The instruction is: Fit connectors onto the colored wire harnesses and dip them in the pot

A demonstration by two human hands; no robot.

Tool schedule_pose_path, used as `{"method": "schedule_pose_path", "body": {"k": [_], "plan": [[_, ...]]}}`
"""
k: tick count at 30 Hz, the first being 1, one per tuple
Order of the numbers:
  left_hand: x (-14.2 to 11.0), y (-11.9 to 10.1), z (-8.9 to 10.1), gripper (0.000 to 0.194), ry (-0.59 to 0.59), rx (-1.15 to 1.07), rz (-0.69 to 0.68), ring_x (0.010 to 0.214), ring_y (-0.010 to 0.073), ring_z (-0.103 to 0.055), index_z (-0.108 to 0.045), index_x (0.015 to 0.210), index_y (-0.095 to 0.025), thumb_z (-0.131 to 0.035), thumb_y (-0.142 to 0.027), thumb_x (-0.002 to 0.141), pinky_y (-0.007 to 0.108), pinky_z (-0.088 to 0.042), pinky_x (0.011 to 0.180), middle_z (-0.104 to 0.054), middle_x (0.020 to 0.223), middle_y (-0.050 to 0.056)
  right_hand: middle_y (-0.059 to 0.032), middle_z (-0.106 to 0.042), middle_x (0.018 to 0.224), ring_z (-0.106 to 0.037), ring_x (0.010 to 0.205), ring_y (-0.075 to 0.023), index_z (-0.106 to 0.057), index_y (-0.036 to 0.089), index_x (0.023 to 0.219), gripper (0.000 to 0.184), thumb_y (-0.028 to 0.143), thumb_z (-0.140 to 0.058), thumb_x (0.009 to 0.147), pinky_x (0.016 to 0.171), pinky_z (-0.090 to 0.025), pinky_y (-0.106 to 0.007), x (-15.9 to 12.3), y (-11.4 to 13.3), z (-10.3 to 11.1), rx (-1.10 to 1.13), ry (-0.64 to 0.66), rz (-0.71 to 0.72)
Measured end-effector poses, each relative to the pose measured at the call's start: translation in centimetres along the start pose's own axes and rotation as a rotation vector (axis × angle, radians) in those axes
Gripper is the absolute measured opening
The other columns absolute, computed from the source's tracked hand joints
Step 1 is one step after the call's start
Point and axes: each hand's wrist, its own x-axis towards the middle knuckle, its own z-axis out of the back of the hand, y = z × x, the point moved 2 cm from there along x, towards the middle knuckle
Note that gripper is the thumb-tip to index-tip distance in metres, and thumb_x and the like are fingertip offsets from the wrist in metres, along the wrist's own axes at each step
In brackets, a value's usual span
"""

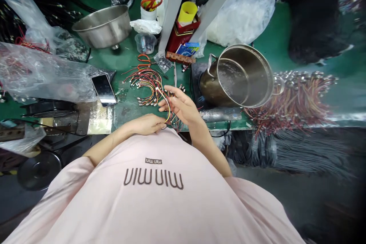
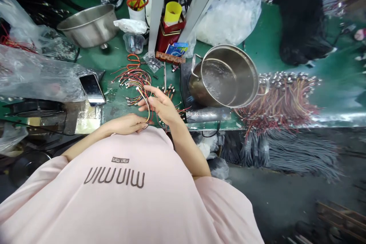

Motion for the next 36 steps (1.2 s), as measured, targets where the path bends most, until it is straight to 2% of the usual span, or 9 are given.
{"method": "schedule_pose_path", "body": {"k": [3, 10, 16, 20, 26, 30, 32, 34, 36], "plan": [[0.0, -0.3, 0.0, 0.022, -0.010, 0.031, -0.008, 0.053, 0.0131, -0.047, -0.063, 0.070, -0.019, -0.054, -0.031, 0.086, 0.025, -0.032, 0.059, -0.056, 0.057, -0.001, 0.0034, -0.068, 0.079, -0.064, 0.061, -0.0102, -0.048, 0.026, 0.130, 0.059, 0.039, -0.072, 0.077, 0.064, -0.053, -0.025, 0.5, 1.0, -0.6, 0.056, -0.022, 0.033], [-0.7, 1.1, 0.2, 0.028, -0.057, -0.036, -0.025, 0.052, 0.0116, -0.048, -0.070, 0.090, -0.018, -0.049, -0.037, 0.089, 0.023, -0.034, 0.055, -0.059, 0.057, -0.002, 0.0063, -0.044, 0.061, -0.042, 0.048, -0.0053, -0.065, 0.018, 0.100, 0.020, 0.033, -0.058, 0.088, 0.053, -0.045, -0.021, 0.5, 2.2, 0.4, 0.154, -0.175, 0.080], [-0.4, 1.4, 0.6, 0.033, -0.100, -0.147, -0.032, 0.062, 0.0138, -0.054, -0.068, 0.104, -0.017, -0.059, -0.042, 0.083, 0.024, -0.038, 0.061, -0.065, 0.072, 0.000, 0.0062, -0.034, 0.060, -0.033, 0.045, -0.0056, -0.060, 0.021, 0.087, 0.015, 0.033, -0.052, 0.092, 0.045, -0.036, -0.019, 0.6, 2.3, -0.4, 0.160, -0.275, 0.091], [0.9, 0.1, 0.3, 0.039, -0.119, -0.143, -0.097, 0.064, 0.0146, -0.053, -0.066, 0.083, -0.016, -0.043, -0.046, 0.092, 0.026, -0.040, 0.066, -0.061, 0.070, 0.002, 0.0065, -0.032, 0.060, -0.031, 0.045, -0.0060, -0.055, 0.021, 0.083, 0.016, 0.035, -0.052, 0.092, 0.043, -0.034, -0.018, 0.8, 2.5, -2.0, 0.148, -0.255, 0.046], [0.8, 2.8, 0.0, 0.029, -0.257, -0.012, -0.127, 0.078, 0.0178, -0.057, -0.067, 0.084, -0.018, -0.046, -0.038, 0.091, 0.030, -0.040, 0.081, -0.065, 0.079, 0.005, 0.0073, -0.024, 0.058, -0.019, 0.040, -0.0046, -0.046, 0.022, 0.072, 0.023, 0.032, -0.055, 0.091, 0.036, -0.023, -0.017, -1.3, 6.4, -0.7, 0.118, -0.387, 0.262], [0.4, 5.6, -0.1, 0.042, -0.519, -0.361, -0.069, 0.112, 0.0212, -0.055, -0.060, 0.119, -0.021, -0.066, -0.037, 0.080, 0.032, -0.038, 0.097, -0.062, 0.123, 0.009, 0.0068, -0.022, 0.059, -0.018, 0.041, -0.0049, -0.045, 0.022, 0.071, 0.025, 0.034, -0.056, 0.090, 0.036, -0.021, -0.017, -2.1, 7.5, -0.5, 0.141, -0.449, 0.373], [0.4, 6.4, -0.5, 0.043, -0.682, -0.585, 0.076, 0.108, 0.0205, -0.057, -0.063, 0.113, -0.019, -0.069, -0.042, 0.077, 0.032, -0.042, 0.093, -0.062, 0.121, 0.010, 0.0065, -0.022, 0.058, -0.018, 0.041, -0.0054, -0.043, 0.023, 0.070, 0.028, 0.038, -0.055, 0.090, 0.036, -0.022, -0.018, -1.8, 6.9, -1.1, 0.122, -0.488, 0.424], [0.7, 6.4, -1.2, 0.039, -0.615, -0.809, 0.205, 0.091, 0.0181, -0.062, -0.067, 0.100, -0.015, -0.066, -0.047, 0.079, 0.031, -0.046, 0.084, -0.067, 0.107, 0.011, 0.0064, -0.021, 0.058, -0.019, 0.041, -0.0061, -0.042, 0.023, 0.070, 0.032, 0.045, -0.053, 0.091, 0.037, -0.023, -0.019, -1.3, 5.9, -2.0, 0.086, -0.523, 0.450], [1.2, 5.7, -1.9, 0.040, -0.355, -1.013, 0.230, 0.082, 0.0170, -0.064, -0.069, 0.096, -0.012, -0.064, -0.049, 0.081, 0.032, -0.049, 0.080, -0.070, 0.098, 0.013, 0.0066, -0.021, 0.056, -0.020, 0.041, -0.0068, -0.040, 0.023, 0.069, 0.036, 0.050, -0.050, 0.090, 0.038, -0.024, -0.020, -1.0, 4.6, -3.0, 0.055, -0.520, 0.437]]}}
